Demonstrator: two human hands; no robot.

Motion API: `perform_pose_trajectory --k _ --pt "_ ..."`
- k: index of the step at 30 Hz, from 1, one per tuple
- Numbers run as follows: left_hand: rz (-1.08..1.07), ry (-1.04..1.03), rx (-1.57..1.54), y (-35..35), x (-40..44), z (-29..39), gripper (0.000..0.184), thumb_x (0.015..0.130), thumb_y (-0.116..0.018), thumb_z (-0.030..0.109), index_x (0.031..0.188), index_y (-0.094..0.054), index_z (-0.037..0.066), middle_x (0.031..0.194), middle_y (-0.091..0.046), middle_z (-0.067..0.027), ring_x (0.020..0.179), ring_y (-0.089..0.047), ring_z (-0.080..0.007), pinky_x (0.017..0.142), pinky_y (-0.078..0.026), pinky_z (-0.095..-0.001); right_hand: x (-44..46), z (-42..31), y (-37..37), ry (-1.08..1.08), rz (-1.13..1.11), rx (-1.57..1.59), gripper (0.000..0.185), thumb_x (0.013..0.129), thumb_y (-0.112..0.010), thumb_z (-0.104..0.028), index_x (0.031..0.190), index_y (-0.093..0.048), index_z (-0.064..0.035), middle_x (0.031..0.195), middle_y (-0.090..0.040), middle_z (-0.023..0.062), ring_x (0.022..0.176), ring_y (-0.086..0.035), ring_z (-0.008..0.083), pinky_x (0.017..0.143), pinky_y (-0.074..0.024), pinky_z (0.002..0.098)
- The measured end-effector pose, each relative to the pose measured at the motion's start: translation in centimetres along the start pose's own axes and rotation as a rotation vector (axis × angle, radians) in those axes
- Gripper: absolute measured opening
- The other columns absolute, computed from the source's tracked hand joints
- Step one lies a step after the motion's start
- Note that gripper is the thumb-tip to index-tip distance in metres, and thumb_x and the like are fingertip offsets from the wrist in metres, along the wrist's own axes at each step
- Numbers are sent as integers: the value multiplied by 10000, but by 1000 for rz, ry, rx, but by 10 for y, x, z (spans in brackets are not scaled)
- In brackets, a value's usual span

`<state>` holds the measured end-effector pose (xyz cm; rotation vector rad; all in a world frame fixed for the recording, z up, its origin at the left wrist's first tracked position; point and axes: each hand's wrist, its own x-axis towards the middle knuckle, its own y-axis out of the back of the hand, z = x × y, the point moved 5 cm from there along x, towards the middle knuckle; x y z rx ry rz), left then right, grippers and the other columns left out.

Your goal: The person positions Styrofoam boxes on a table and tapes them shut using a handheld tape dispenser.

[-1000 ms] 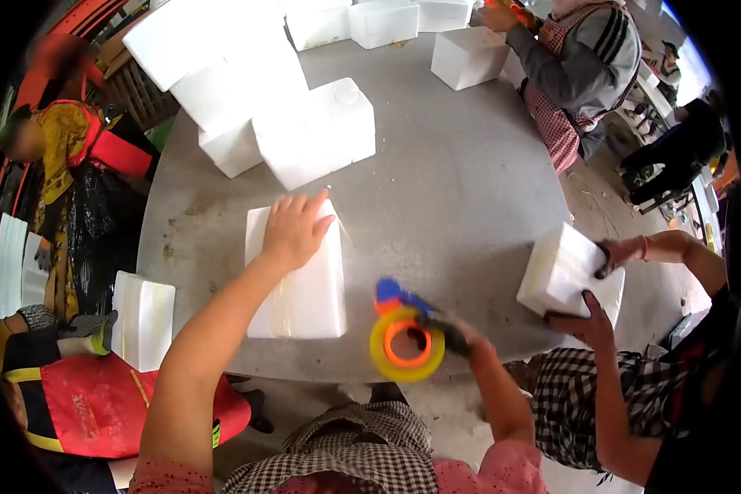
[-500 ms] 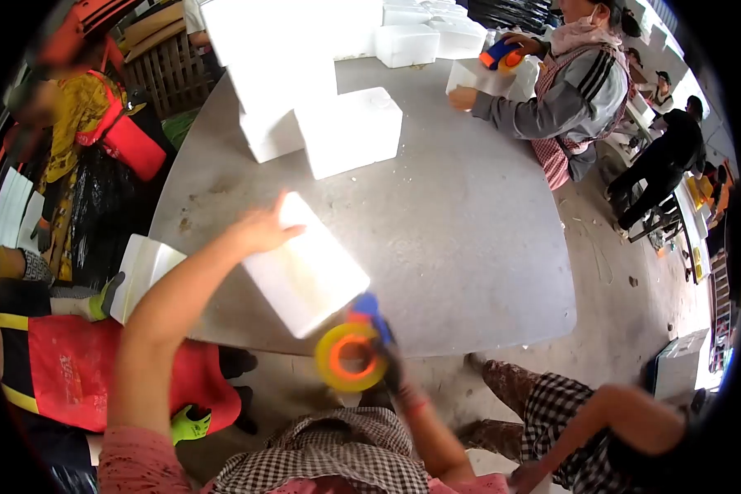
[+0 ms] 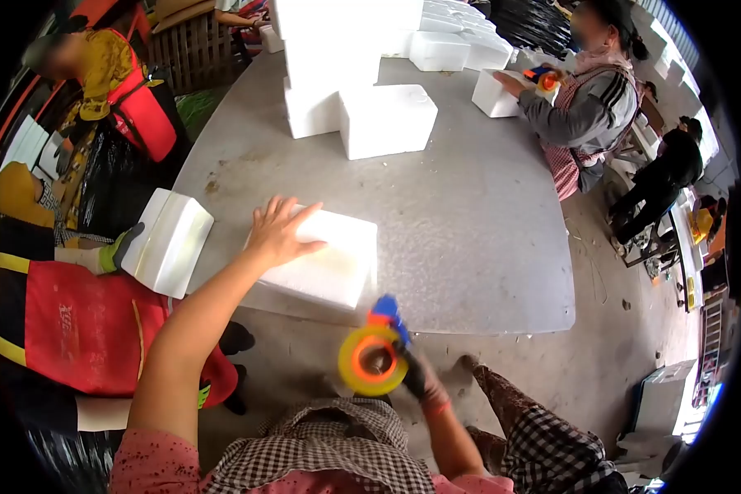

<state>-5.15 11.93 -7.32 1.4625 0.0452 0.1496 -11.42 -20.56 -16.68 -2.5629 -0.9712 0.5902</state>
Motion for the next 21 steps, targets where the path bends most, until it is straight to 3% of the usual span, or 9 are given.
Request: perform_pose_trajectory --k 3,7,9,12,14,15,17,19,21 --pt "-45 20 -16 2 3 1 746 763 -584 681 1403 -422 333 1399 -382 -101 1311 -273 -296 1037 -235 -499 -40 28 -58 -56 -3 -23 603 954 -535 -224 1450 -283 8 1471 -343 106 1344 -319 188 1112 -232 303" --pt "27 -24 7 -1 -1 1 754 767 -536 716 1396 -435 311 1377 -397 -103 1290 -287 -299 1025 -232 -510 -26 34 -108 -40 -77 -146 629 955 -552 -209 1463 -254 9 1507 -290 123 1396 -251 196 1140 -174 306" --pt "-18 21 15 1 -3 1 765 769 -522 726 1401 -429 305 1373 -404 -114 1289 -291 -311 1019 -236 -543 13 56 -91 44 -81 -32 593 948 -563 -215 1444 -316 -1 1453 -358 113 1319 -332 177 1083 -264 292" --pt "21 115 55 -4 -1 -10 783 768 -507 738 1412 -411 303 1360 -414 -123 1285 -304 -326 1006 -251 -578 45 9 -79 -159 -83 -64 578 936 -582 -221 1430 -362 -18 1333 -504 85 1119 -541 152 951 -436 270" --pt "11 112 28 -3 0 -13 789 772 -499 741 1418 -403 297 1376 -405 -128 1292 -301 -334 1008 -252 -592 56 -18 -74 -228 -202 -161 579 934 -580 -231 1419 -368 4 1307 -530 87 1100 -553 142 923 -455 274" --pt "1 93 5 -3 -1 -12 795 776 -491 743 1423 -395 291 1392 -396 -133 1300 -298 -341 1010 -253 -605 64 -28 -73 -227 -294 -252 575 932 -578 -237 1406 -379 21 1287 -550 90 1097 -554 137 909 -464 276" --pt "-12 112 8 0 -7 -7 800 788 -480 738 1438 -366 286 1428 -363 -135 1337 -257 -348 1024 -234 -617 79 -38 -94 49 -512 -599 585 902 -607 -301 1380 -428 -15 1236 -597 118 1100 -573 180 917 -467 315" --pt "-4 119 23 0 -3 -10 806 800 -469 732 1453 -338 280 1464 -330 -136 1374 -216 -355 1038 -215 -629 94 -31 -152 35 -589 -1574 604 862 -641 -367 1357 -468 -68 1181 -623 144 1101 -581 245 958 -444 354" --pt "105 138 -243 -11 1 -33 802 832 -454 704 1481 -270 273 1524 -245 -143 1432 -108 -343 1052 -168 -659 89 -20 -157 410 -523 -1444 631 825 -671 -403 1356 -481 -120 1206 -593 175 1133 -561 291 989 -415 375"
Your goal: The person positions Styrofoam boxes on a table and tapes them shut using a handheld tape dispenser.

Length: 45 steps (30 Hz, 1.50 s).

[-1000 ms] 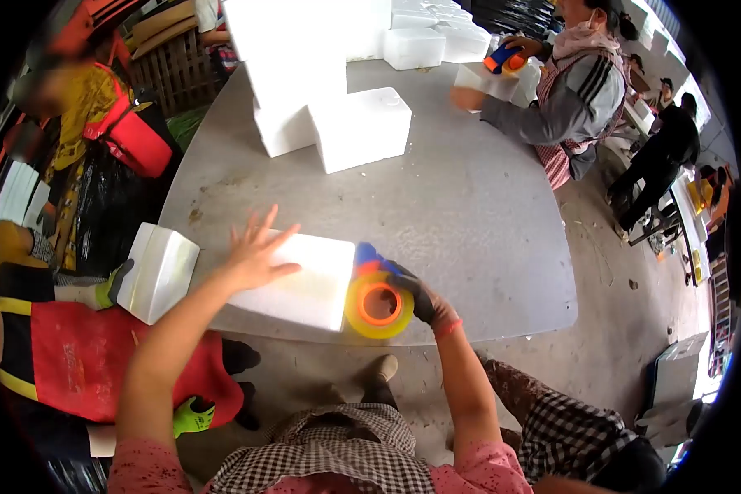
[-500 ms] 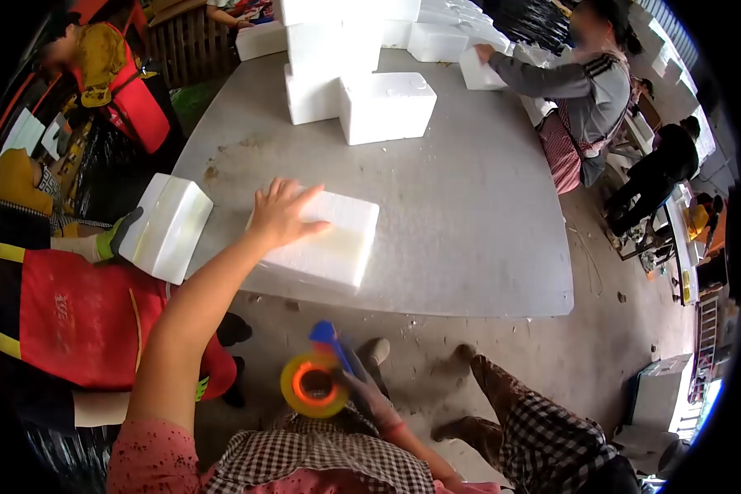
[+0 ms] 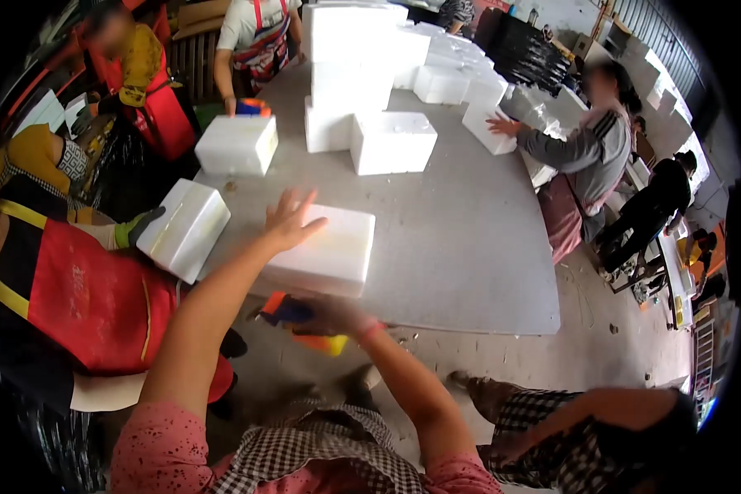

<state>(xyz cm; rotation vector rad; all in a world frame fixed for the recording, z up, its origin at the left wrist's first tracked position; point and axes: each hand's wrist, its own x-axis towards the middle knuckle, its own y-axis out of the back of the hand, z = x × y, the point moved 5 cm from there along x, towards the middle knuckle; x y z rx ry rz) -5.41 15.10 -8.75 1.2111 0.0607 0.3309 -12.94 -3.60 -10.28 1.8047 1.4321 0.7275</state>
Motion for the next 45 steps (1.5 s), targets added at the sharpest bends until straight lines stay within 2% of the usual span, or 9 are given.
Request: perform_pose_trajectory --k 4,12,17,23,26,30,32,39,45 --pt "141 327 -670 5 -28 -82 875 866 -468 654 1481 -217 85 1520 -239 -170 1427 -161 -285 1121 -174 -480 -64 11 57 4 212 1336 704 842 -670 -341 1393 -377 -15 1306 -526 154 1209 -504 300 1038 -402 361" --pt "-222 548 -1636 -35 -91 -62 568 895 -592 431 1299 -510 40 1277 -564 -74 1213 -481 -204 1036 -352 -337 -30 176 75 101 996 1731 509 921 -579 -337 1337 -458 -69 1280 -561 120 1198 -518 254 1018 -400 417" --pt "-210 667 -1655 -48 -114 -50 572 896 -574 445 1280 -524 24 1270 -573 -99 1192 -507 -225 1032 -359 -366 -18 97 102 281 1187 1704 593 944 -506 -360 1430 -337 -65 1391 -430 41 1301 -389 170 1087 -303 349" --pt "-479 492 -1526 -86 -116 70 543 913 -546 440 1288 -521 48 1217 -588 -62 1106 -543 -176 926 -428 -348 -110 205 130 -94 957 1593 474 925 -565 -292 1318 -463 -49 1193 -563 41 1057 -543 158 935 -419 315" --pt "-655 232 -1441 -131 -88 175 559 899 -572 425 1310 -481 57 1237 -554 -71 1119 -525 -176 928 -428 -350 -189 279 183 -361 922 1193 505 884 -624 -200 1327 -453 -29 1098 -593 58 993 -563 157 885 -444 293" --pt "-719 -208 -1277 -208 -50 305 596 880 -606 404 1339 -427 69 1265 -509 -83 1136 -502 -177 932 -429 -353 -212 156 313 -247 1182 652 583 857 -634 -123 1369 -394 18 1075 -602 77 972 -574 192 853 -452 254" --pt "-670 -305 -1240 -235 -31 327 620 871 -622 393 1354 -400 74 1279 -486 -89 1144 -490 -177 934 -429 -355 -216 171 327 -180 1152 882 535 882 -613 -162 1352 -424 10 1157 -581 101 1052 -566 220 943 -436 319" --pt "-571 203 -1489 -135 51 190 504 875 -646 328 1291 -475 100 1245 -536 -80 1149 -516 -163 906 -441 -341 -138 194 338 438 943 1922 479 882 -580 -459 1297 -535 -224 1249 -578 98 1197 -510 247 1110 -203 588" --pt "77 422 -1317 -46 140 94 661 845 -654 415 1342 -422 45 1267 -522 -132 1205 -482 -260 997 -386 -385 -32 297 356 451 853 1803 578 852 -518 -548 1184 -584 -80 1175 -604 111 1094 -547 285 1055 -346 433"
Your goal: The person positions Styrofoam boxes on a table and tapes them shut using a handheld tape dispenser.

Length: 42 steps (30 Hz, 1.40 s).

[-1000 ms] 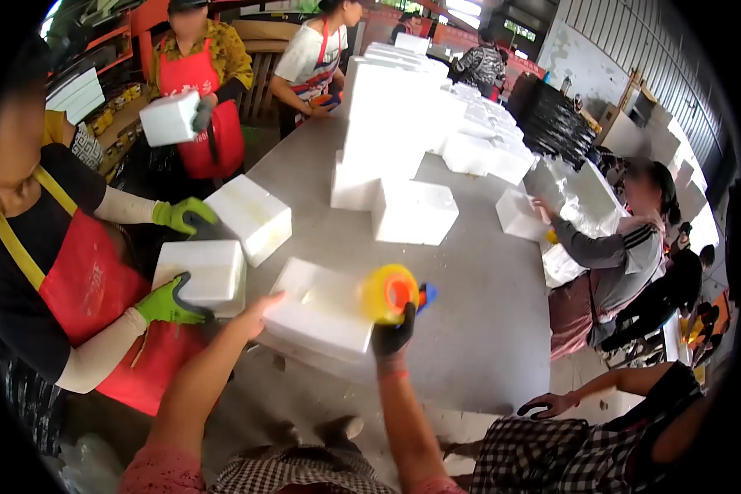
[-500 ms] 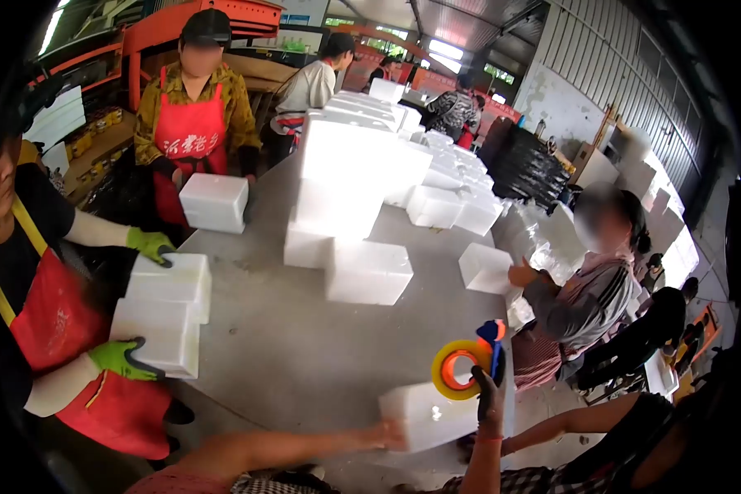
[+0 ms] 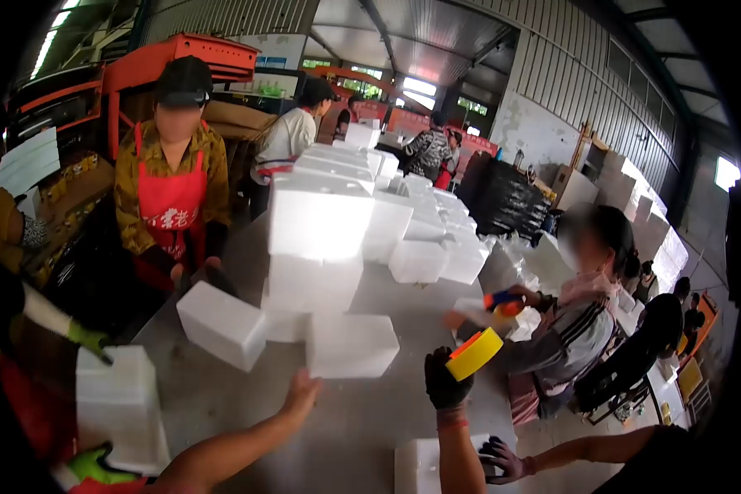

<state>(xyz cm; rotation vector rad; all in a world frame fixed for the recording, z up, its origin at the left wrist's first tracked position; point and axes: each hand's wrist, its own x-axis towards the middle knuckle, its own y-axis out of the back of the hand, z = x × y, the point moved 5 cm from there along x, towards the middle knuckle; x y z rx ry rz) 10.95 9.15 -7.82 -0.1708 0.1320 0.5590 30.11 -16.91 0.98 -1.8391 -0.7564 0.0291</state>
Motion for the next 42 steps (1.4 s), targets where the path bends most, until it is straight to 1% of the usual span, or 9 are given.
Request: perform_pose_trajectory --k 3,9,17,19,23,25,33,38,42 --pt "334 -149 138 28 59 16 774 825 -658 480 1373 -382 9 1310 -488 -148 1257 -425 -291 1051 -331 -395 55 29 34 -78 89 25 600 827 -508 -593 1158 -621 -105 1186 -615 93 1122 -551 284 1078 -326 474" --pt "-59 44 -54 0 124 11 836 814 -665 498 1397 -350 -12 1306 -496 -128 1244 -431 -255 1052 -318 -366 104 92 164 -60 273 -145 512 847 -512 -538 1172 -587 -150 1111 -614 29 1041 -552 220 990 -381 376" --pt "-131 222 -359 -12 111 -12 653 791 -715 320 1326 -468 38 1265 -536 -76 1192 -459 -223 1027 -333 -356 59 84 138 -260 357 -148 432 914 -477 -434 1096 -645 -81 1088 -649 76 1059 -589 268 955 -448 466" --pt "-64 96 -294 -10 73 -2 640 800 -711 305 1326 -455 45 1219 -548 -77 1160 -486 -215 993 -366 -356 29 72 143 -23 188 -878 417 914 -472 -416 1107 -640 -86 1069 -655 81 1045 -599 273 888 -486 500" --pt "-112 182 -271 7 -22 -62 673 807 -709 279 1365 -406 53 1285 -501 -81 1207 -443 -219 1028 -331 -373 -79 61 66 -141 188 -593 298 882 -581 -276 1097 -635 -76 1125 -653 100 1045 -607 286 870 -497 499" --pt "-161 289 -263 29 -78 -91 689 809 -708 265 1380 -384 52 1315 -475 -87 1234 -415 -229 1040 -320 -379 -131 53 8 352 -183 -1966 306 813 -691 -80 1104 -601 -52 1041 -638 66 967 -616 242 875 -490 391" --pt "-73 537 -241 130 -224 -137 760 818 -702 210 1441 -297 50 1434 -369 -113 1345 -305 -268 1092 -278 -402 -237 41 28 175 -27 -1430 613 775 -784 -319 1243 -509 -36 1159 -628 100 1002 -633 243 842 -524 354" --pt "11 -87 214 120 -233 -23 833 802 -724 203 1470 -251 48 1516 -258 -142 1399 -236 -300 1121 -240 -410 -309 95 46 -514 568 -123 521 928 -573 -270 1369 -427 -34 1331 -526 104 1246 -469 266 1075 -342 419" --pt "-170 -715 1113 62 -219 56 872 771 -723 418 1439 -313 33 1508 -239 -232 1398 -215 -406 1105 -159 -559 -301 7 43 -516 529 -416 514 915 -589 -166 1367 -416 7 1171 -573 113 1094 -549 221 966 -458 408"
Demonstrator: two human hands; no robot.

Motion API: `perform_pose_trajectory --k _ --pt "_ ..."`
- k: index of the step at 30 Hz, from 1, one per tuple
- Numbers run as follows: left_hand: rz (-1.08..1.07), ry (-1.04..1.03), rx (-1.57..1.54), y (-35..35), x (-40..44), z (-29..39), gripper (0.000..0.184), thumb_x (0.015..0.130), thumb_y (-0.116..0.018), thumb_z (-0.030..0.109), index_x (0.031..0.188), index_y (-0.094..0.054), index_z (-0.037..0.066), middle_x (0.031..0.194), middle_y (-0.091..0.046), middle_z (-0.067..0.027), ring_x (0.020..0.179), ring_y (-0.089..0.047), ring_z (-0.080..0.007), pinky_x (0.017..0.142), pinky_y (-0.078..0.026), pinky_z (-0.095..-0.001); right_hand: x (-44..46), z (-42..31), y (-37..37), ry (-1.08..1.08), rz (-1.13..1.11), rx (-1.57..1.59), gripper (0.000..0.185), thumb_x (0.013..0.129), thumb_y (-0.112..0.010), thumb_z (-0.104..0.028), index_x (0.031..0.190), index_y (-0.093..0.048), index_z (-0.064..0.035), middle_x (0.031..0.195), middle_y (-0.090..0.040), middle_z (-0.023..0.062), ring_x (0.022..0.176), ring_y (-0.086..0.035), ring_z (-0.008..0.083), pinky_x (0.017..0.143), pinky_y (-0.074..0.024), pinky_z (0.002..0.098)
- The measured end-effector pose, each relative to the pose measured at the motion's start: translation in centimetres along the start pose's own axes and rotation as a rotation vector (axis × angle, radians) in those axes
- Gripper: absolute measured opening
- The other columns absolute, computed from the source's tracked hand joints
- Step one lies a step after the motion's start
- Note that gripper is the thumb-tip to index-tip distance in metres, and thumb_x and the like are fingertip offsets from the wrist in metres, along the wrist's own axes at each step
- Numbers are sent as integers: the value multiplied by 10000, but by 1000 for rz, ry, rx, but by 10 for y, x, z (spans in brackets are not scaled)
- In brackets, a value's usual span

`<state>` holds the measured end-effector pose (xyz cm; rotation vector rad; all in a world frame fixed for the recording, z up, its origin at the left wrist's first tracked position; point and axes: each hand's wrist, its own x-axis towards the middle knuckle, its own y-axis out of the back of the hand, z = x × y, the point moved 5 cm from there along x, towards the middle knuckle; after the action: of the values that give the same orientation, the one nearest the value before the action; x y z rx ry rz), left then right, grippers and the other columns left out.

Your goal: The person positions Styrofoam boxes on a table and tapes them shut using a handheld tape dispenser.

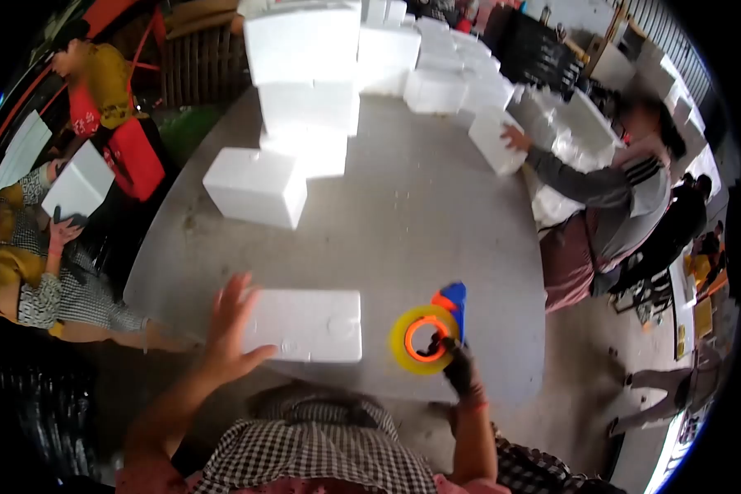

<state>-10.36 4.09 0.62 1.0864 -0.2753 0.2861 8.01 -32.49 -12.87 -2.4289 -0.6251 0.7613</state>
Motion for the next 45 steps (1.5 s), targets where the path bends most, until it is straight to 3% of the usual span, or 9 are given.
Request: perform_pose_trajectory --k 4,8,11,20,28,34,39,43,45 --pt "-502 -193 230 -62 17 17 903 664 -681 662 1421 -406 254 1532 -209 -153 1413 -122 -419 1085 -49 -669 16 -39 -36 -57 -149 -584 712 875 -632 -111 1478 -258 -59 1360 -472 120 1160 -521 194 980 -446 319" --pt "-455 -211 302 -71 35 10 700 762 -696 449 1388 -448 261 1512 -243 -141 1410 -142 -399 1086 -97 -669 70 -36 -25 -27 -239 -537 591 903 -603 -182 1420 -364 -26 1299 -525 104 1132 -529 175 950 -447 299" --pt "-412 -279 355 -70 41 17 670 755 -709 428 1346 -493 199 1495 -266 -177 1392 -186 -433 1081 -110 -663 102 -47 -45 -5 -189 -407 499 938 -554 -245 1363 -446 -7 1217 -584 60 1092 -538 155 950 -437 297" --pt "-428 -216 364 -65 37 22 614 769 -685 425 1330 -521 236 1479 -306 -162 1381 -207 -436 1075 -124 -664 121 -12 -54 -107 -713 -719 496 937 -539 -291 1332 -498 8 1325 -540 54 1191 -477 143 1053 -333 274" --pt "-432 -249 363 -74 24 16 639 764 -697 387 1350 -503 220 1500 -278 -163 1388 -198 -431 1073 -117 -666 37 0 -57 -137 -445 -545 548 918 -550 -239 1394 -421 -1 1386 -486 86 1251 -447 165 1080 -322 295" --pt "-393 -314 327 -66 10 25 692 769 -703 370 1400 -443 251 1521 -246 -140 1403 -184 -402 1082 -102 -661 -93 95 -49 -194 -130 -272 639 908 -576 -225 1445 -320 7 1429 -423 115 1291 -412 199 1088 -317 328" --pt "-368 -333 304 -54 -3 43 762 777 -701 380 1445 -362 238 1530 -214 -137 1410 -176 -389 1091 -86 -657 -135 160 -113 124 145 -109 615 934 -573 -244 1439 -319 -3 1409 -417 105 1285 -389 192 1073 -311 312" --pt "-159 128 -27 -42 23 -30 810 799 -615 571 1432 -358 137 1439 -359 -187 1349 -327 -346 1059 -260 -557 -126 172 -133 324 225 -19 552 945 -557 -264 1404 -364 -26 1302 -473 69 1159 -461 176 975 -402 307" --pt "-342 347 -290 -46 5 -57 857 802 -575 650 1421 -365 96 1330 -490 -201 1266 -449 -338 1024 -363 -471 -120 154 -121 260 205 -57 495 944 -552 -273 1357 -422 -33 1199 -532 55 1045 -523 166 891 -448 303"
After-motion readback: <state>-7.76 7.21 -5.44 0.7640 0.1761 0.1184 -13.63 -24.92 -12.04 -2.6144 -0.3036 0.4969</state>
